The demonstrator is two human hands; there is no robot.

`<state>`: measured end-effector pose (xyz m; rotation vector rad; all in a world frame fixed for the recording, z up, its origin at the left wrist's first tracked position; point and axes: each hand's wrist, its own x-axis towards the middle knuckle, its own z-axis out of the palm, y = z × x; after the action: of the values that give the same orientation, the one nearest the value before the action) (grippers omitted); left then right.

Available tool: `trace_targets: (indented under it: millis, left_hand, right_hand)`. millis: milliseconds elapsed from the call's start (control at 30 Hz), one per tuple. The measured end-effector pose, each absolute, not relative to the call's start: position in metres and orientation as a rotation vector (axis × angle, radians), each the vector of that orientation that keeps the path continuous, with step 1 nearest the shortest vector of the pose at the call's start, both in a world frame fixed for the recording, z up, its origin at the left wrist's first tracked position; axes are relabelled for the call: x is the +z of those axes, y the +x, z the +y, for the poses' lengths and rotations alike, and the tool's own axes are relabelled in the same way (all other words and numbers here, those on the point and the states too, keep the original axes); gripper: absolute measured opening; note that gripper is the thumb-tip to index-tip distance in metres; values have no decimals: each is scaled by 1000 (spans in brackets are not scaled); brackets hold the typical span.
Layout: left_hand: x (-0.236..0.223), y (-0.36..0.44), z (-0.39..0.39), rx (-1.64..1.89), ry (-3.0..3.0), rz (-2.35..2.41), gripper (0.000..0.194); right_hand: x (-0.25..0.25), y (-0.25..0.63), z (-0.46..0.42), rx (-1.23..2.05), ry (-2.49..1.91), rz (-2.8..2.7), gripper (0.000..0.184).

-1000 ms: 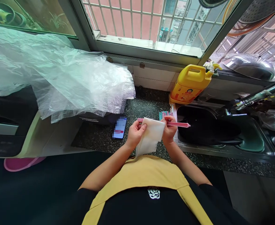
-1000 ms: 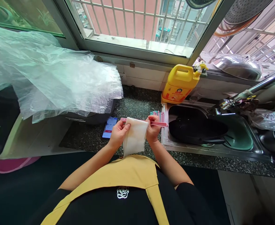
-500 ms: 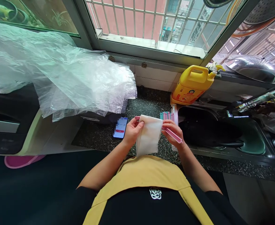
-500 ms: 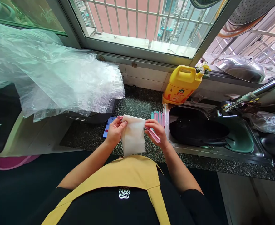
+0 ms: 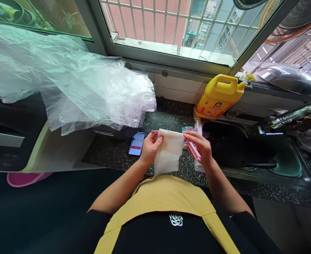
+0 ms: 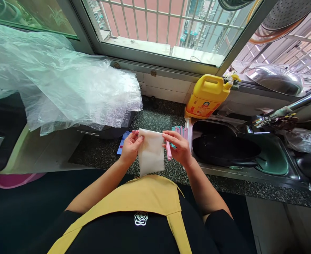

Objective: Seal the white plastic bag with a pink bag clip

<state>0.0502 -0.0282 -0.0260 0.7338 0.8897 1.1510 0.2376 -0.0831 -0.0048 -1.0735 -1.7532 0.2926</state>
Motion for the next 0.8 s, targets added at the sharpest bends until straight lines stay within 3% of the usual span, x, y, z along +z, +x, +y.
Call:
trace_targets:
  millis: [267, 800]
  left_hand:
    - [-30, 48, -28, 1201, 820, 886, 39]
    - [-28, 48, -30, 1192, 920, 879, 39]
  right_hand:
    - [-5, 239, -81, 628, -1020, -1636, 32]
    - [-6, 227, -72, 582, -1133, -1587, 26]
